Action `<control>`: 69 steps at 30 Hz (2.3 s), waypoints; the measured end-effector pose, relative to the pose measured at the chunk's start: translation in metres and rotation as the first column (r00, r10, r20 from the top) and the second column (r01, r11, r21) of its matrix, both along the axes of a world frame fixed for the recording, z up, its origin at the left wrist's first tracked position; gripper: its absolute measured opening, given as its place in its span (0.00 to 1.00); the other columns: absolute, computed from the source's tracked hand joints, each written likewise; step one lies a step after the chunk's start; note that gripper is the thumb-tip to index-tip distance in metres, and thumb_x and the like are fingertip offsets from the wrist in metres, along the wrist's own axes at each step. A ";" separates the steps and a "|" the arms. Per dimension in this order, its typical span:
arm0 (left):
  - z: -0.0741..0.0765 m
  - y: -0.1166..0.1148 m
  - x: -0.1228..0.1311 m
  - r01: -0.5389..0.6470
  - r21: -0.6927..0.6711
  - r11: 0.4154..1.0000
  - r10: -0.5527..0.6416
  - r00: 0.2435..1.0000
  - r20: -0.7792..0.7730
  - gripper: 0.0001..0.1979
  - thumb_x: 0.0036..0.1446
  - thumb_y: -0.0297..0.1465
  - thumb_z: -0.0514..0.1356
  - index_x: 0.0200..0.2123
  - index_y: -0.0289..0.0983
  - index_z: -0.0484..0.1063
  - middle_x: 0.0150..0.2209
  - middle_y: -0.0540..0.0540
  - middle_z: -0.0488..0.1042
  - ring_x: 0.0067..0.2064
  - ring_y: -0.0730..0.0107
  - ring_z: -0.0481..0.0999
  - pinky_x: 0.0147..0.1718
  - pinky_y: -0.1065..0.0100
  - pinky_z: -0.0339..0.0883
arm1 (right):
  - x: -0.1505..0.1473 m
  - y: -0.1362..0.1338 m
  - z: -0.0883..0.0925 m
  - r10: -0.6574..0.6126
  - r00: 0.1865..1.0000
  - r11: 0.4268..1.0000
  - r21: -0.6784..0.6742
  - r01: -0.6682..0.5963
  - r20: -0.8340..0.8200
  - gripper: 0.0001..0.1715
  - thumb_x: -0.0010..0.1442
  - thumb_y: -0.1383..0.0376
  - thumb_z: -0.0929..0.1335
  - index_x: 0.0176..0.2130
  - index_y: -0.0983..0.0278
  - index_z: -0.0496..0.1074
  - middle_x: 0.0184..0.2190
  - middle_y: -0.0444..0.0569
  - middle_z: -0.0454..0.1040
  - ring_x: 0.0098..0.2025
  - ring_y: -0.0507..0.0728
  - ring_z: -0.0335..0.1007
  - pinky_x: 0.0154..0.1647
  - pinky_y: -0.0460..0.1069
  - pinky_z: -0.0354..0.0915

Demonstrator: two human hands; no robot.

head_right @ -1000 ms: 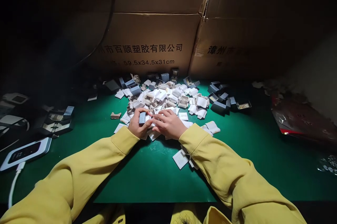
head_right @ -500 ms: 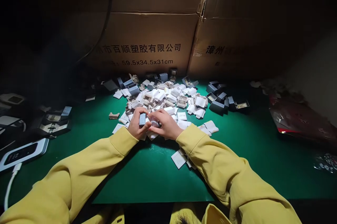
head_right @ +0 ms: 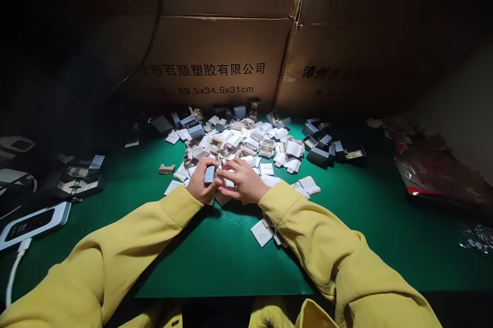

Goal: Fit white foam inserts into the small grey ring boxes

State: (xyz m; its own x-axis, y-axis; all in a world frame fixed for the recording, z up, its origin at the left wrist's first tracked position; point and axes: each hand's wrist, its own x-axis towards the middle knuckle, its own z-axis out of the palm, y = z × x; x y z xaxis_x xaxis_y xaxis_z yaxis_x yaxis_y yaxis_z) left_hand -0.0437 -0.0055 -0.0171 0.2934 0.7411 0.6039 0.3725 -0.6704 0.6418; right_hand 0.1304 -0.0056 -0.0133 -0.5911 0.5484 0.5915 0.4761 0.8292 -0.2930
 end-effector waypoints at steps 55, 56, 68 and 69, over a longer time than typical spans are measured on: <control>-0.006 0.003 -0.004 -0.116 -0.244 0.963 0.157 0.975 0.157 0.29 0.51 0.57 0.45 0.37 0.37 0.64 0.31 0.46 0.68 0.31 0.69 0.69 0.34 0.66 0.64 | 0.004 -0.005 0.005 0.069 0.954 0.928 0.332 -0.169 0.291 0.18 0.63 0.71 0.57 0.50 0.66 0.67 0.47 0.51 0.73 0.53 0.54 0.66 0.57 0.57 0.61; -0.006 0.003 -0.004 -0.114 -0.251 0.961 0.157 0.974 0.161 0.29 0.51 0.57 0.45 0.37 0.37 0.64 0.31 0.46 0.69 0.31 0.69 0.69 0.34 0.67 0.64 | 0.004 -0.005 0.006 0.074 0.954 0.922 0.345 -0.177 0.290 0.18 0.63 0.70 0.58 0.51 0.66 0.67 0.48 0.51 0.73 0.53 0.55 0.65 0.57 0.56 0.61; -0.004 0.004 -0.002 -0.144 -0.296 0.944 0.199 0.966 0.165 0.29 0.52 0.57 0.43 0.34 0.37 0.64 0.28 0.48 0.67 0.29 0.70 0.68 0.32 0.66 0.63 | -0.001 -0.008 0.002 0.073 0.973 0.912 0.381 -0.154 0.217 0.15 0.61 0.72 0.59 0.47 0.67 0.67 0.43 0.51 0.75 0.51 0.54 0.66 0.54 0.56 0.61; -0.005 0.005 -0.002 -0.143 -0.295 0.945 0.198 0.966 0.166 0.29 0.52 0.57 0.43 0.34 0.37 0.64 0.28 0.48 0.67 0.29 0.70 0.68 0.32 0.66 0.63 | -0.002 -0.008 0.001 0.064 0.977 0.925 0.355 -0.134 0.203 0.15 0.61 0.73 0.60 0.46 0.66 0.67 0.42 0.51 0.75 0.50 0.54 0.67 0.54 0.56 0.61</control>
